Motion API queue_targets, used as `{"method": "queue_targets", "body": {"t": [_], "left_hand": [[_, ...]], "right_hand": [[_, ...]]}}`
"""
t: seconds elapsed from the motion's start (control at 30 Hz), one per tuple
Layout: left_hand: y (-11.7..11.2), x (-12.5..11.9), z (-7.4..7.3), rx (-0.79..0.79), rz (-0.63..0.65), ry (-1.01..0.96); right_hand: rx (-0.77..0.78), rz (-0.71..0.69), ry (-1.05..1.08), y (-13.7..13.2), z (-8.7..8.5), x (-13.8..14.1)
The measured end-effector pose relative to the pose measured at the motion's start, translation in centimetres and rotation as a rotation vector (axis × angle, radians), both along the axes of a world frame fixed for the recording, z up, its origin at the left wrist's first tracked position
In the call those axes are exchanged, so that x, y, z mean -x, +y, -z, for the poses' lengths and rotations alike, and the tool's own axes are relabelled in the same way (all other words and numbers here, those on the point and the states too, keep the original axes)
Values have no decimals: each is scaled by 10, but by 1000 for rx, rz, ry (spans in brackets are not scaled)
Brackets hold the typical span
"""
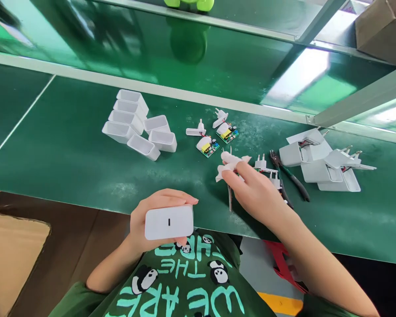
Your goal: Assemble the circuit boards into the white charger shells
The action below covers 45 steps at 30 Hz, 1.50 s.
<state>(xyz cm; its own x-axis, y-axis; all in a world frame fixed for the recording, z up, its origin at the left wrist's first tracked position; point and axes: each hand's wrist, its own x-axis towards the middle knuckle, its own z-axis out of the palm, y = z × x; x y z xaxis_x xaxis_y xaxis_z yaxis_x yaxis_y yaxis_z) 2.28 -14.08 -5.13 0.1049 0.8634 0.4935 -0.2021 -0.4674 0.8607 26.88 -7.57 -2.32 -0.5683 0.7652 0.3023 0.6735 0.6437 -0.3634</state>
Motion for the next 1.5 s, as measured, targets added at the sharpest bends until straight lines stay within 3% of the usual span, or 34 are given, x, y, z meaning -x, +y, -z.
{"method": "queue_targets", "body": {"t": [0.1, 0.17, 0.23, 0.3, 0.4, 0.5, 0.57, 0.63, 0.7, 0.77, 0.97, 1.1, 1.27, 1.37, 1.5], "left_hand": [[1, -2, 1, 79, -43, -104], [2, -4, 2, 111, -67, -136], [4, -5, 3, 114, -79, -153], [6, -6, 4, 108, -88, -171], [10, -11, 3, 95, -133, -184], [11, -15, 2, 127, -280, -109], [11, -16, 4, 275, -394, -90], [11, -14, 6, 519, -472, -158], [13, -10, 8, 739, -484, -258], [14, -4, 6, 837, -446, -302], [8, 4, -11, 703, -379, -22], [9, 2, -16, 674, -286, -35], [11, 3, -10, 739, -215, 144], [12, 2, -5, 731, -211, 69], [21, 0, 2, 601, -244, -13]], "right_hand": [[-112, -73, -294, 12, 25, -6], [-117, -92, -361, 10, 28, -14], [-101, -70, -286, 1, 22, -21], [-52, 14, -95, -14, 14, -22], [211, 106, 405, -43, 12, -8], [510, -3, 958, -67, 23, 19], [638, -63, 1152, -73, 31, 34], [706, -55, 1258, -71, 35, 42], [715, -3, 1304, -67, 36, 42], [690, 62, 1299, -63, 35, 38], [612, 203, 1344, -65, 31, 29], [598, 192, 1394, -67, 32, 28], [571, 196, 1390, -69, 35, 28], [578, 198, 1373, -69, 37, 28], [584, 181, 1404, -69, 37, 27]]}}
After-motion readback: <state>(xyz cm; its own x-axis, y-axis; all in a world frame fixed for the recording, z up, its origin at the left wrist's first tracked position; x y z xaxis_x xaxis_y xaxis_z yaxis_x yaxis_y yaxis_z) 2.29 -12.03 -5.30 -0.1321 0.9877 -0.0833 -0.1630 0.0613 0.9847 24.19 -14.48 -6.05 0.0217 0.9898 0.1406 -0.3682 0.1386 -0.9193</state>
